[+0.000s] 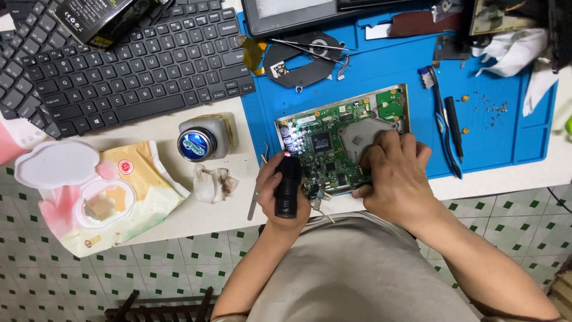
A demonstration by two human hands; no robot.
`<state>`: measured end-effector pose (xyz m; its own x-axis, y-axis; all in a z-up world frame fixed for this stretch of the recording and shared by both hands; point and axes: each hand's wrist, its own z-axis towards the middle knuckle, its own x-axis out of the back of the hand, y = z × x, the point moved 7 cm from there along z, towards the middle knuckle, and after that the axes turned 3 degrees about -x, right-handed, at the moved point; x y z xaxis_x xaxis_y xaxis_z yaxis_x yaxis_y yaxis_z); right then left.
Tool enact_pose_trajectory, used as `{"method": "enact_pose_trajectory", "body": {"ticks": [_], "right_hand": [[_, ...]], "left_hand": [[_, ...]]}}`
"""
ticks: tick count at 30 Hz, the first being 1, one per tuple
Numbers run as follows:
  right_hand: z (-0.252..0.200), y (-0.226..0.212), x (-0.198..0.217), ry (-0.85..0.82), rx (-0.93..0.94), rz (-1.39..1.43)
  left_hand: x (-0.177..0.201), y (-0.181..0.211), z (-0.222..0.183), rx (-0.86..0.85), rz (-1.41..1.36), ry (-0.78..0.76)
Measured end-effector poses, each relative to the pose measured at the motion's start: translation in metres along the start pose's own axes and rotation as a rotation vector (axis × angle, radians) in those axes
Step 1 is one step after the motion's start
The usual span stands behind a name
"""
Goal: Inspecting and repairing a circuit board using a flashlight and manual manipulation of components.
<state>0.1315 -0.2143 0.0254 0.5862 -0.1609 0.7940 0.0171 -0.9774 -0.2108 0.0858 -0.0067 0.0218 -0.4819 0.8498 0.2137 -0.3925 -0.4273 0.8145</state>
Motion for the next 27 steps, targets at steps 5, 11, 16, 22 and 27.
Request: {"method": "enact_pose_trajectory", "body": {"ticks": [5,11,16,22,27], "right_hand": [[-0.001,0.004,-0.003,0.003,0.027,0.061],[-0.022,0.006,-0.003,0.310,0.152,0.114],[-0.041,0.001,0.002,0.522,0.243,0.023],[-0.042,-0.002,0.006,0.570,0.295,0.048],[-0.030,-0.002,0.018,0.359,0.195,0.100]], "left_hand": [[0.001,0.002,0.003,-0.032,-0.047,0.010],[-0.002,0.017,0.012,-0.089,-0.048,-0.057],[-0.003,0.019,0.010,-0.114,-0.071,-0.080],[-0.004,0.022,0.007,-0.134,-0.082,-0.095],[-0.006,0.021,0.008,-0.143,-0.098,-0.110]]}}
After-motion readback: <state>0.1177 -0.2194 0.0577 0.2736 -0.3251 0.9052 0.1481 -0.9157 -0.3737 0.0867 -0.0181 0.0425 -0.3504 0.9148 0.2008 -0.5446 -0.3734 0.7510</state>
